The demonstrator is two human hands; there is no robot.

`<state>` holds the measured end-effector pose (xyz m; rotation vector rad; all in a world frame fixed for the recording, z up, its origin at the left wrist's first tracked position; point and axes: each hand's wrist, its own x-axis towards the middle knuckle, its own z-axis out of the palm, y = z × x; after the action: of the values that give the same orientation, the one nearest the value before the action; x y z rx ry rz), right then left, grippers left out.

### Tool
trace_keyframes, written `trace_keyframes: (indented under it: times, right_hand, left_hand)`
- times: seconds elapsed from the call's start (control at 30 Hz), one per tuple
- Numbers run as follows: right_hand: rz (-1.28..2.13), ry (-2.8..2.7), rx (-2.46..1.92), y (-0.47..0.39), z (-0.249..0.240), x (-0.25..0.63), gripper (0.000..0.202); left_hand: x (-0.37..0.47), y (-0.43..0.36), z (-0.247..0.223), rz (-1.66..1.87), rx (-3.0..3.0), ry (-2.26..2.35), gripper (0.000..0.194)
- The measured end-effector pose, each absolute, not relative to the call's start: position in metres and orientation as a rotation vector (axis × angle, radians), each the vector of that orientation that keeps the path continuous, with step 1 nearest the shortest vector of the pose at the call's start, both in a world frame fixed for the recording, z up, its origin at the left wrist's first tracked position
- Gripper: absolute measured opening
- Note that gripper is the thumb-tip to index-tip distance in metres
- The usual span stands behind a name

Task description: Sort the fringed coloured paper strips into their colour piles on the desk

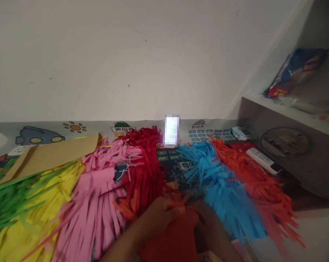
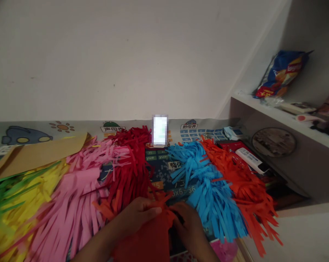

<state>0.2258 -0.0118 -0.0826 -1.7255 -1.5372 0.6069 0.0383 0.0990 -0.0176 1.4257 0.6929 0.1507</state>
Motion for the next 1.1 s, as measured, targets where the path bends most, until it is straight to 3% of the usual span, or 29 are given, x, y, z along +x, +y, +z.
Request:
trace_keyframes:
  times: [0.33, 0.53, 0.77, 1.1]
  right_hand:
    - [0.506, -1.24, -1.716, -0.012, -0.068, 0.241, 0.025]
    - [0.365, -1.123, -1.624, 0.102, -0.023, 0.245, 0.047]
    - [0.171, -0.993, -1.662, 0.251, -0.047, 0.232, 0.092]
    - [0.228, -1.09, -1.528, 0.28, -0.077, 0.241, 0.095]
  left_hand:
    - [0.039, 0.098, -0.018, 0.157, 1.405, 0.678, 0.057]
    - [0.037, 0.099, -0.021, 0.122, 1.443, 0.653, 0.061]
    - [0.035, 0.097, -0.015, 0.123, 1.312, 0.651, 0.051]
    - [0.034, 0.094, -0.002, 0.109, 1.154, 0.696, 0.032]
